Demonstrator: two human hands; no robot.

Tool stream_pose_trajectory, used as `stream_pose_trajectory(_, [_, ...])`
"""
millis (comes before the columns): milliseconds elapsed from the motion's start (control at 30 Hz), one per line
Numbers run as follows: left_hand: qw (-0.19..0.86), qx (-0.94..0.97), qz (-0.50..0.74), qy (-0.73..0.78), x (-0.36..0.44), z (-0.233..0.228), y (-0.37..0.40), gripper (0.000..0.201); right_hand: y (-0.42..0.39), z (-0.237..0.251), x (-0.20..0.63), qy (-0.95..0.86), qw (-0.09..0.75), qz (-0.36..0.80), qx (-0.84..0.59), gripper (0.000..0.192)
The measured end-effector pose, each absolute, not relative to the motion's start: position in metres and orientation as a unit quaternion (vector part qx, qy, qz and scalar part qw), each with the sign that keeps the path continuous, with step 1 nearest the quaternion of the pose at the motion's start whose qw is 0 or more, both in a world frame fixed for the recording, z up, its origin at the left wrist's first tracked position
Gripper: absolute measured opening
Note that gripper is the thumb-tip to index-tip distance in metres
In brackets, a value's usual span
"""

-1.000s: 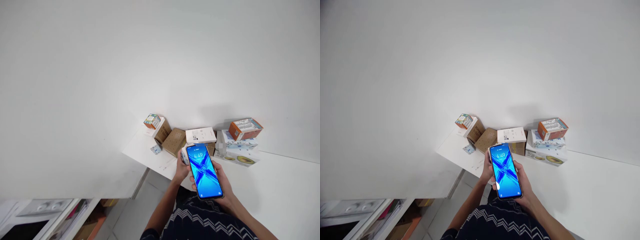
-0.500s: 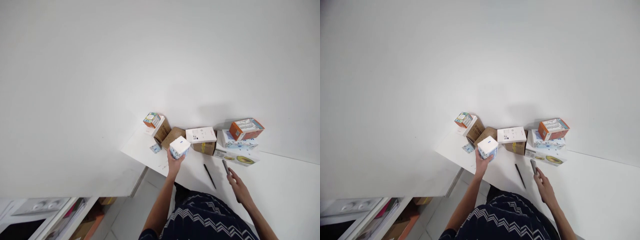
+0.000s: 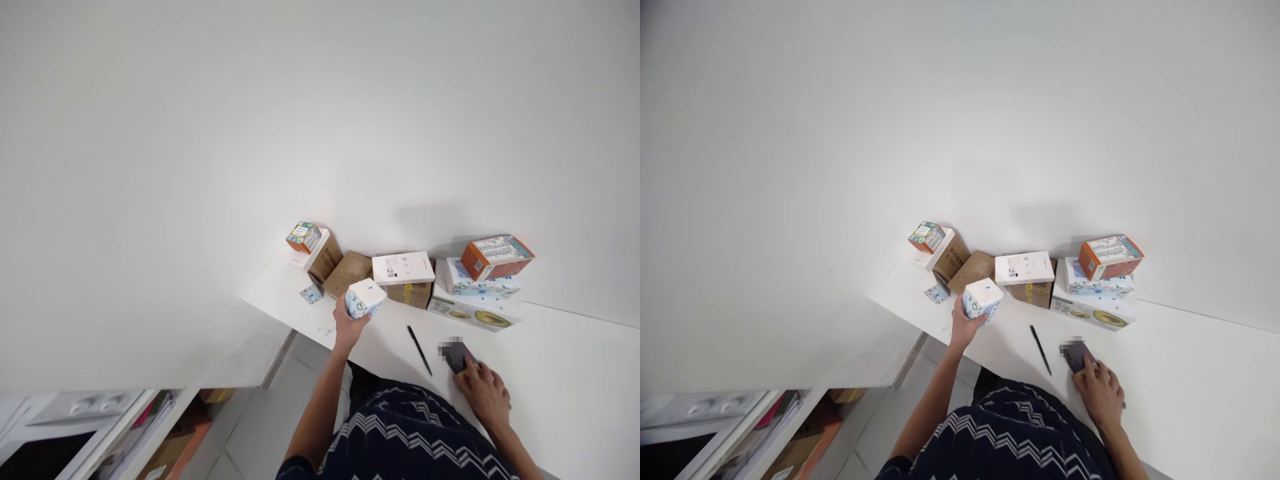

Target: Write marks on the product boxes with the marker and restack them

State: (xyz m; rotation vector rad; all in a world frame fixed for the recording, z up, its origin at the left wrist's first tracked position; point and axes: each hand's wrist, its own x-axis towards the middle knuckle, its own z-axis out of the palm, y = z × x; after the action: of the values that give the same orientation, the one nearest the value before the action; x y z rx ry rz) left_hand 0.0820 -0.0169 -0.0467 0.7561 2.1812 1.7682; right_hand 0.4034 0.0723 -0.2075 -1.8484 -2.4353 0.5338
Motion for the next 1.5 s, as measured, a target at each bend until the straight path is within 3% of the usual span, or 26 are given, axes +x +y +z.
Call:
stream_pose_trajectory(267, [0.044, 0.412, 0.477, 0.775, 0.092, 0.019, 0.027, 0.077, 0.088, -0.201, 0.4, -0.761, 0.06, 0.212, -0.61, 0.063])
stream_pose_trajectory(433, [0.029, 0.517, 0.259, 0.815, 0.101, 0.045, 0.102, 0.072, 0.088, -0.206, 0.398, -0.778, 0.085, 0.209, -0.586, 0.058])
stream_pose_trajectory(667, [0.02, 0.614, 0.244, 0.75, 0.106, 0.006, 0.165, 0.072, 0.082, -0.205, 0.408, -0.768, 0.142, 0.232, -0.58, 0.058])
stream_pose_trajectory(833, [-0.035, 0.571, 0.367, 0.733, 0.086, -0.027, 0.138, 0.052, 0.08, -0.207, 0.413, -0.747, 0.147, 0.259, -0.595, 0.059])
stream_pose_trajectory(967, [-0.04, 0.451, 0.344, 0.823, 0.044, -0.052, 0.097, 0.04, 0.08, -0.206, 0.411, -0.752, 0.172, 0.26, -0.581, 0.055])
stream_pose_trajectory(1233, [0.063, 0.338, 0.188, 0.92, -0.031, -0.088, 0.04, 0.078, 0.081, -0.207, 0.401, -0.758, 0.19, 0.259, -0.567, 0.051])
stream_pose_trajectory(1500, [0.119, 0.342, 0.066, 0.93, -0.021, -0.095, 0.029, 0.089, 0.076, -0.205, 0.397, -0.754, 0.162, 0.268, -0.577, 0.051])
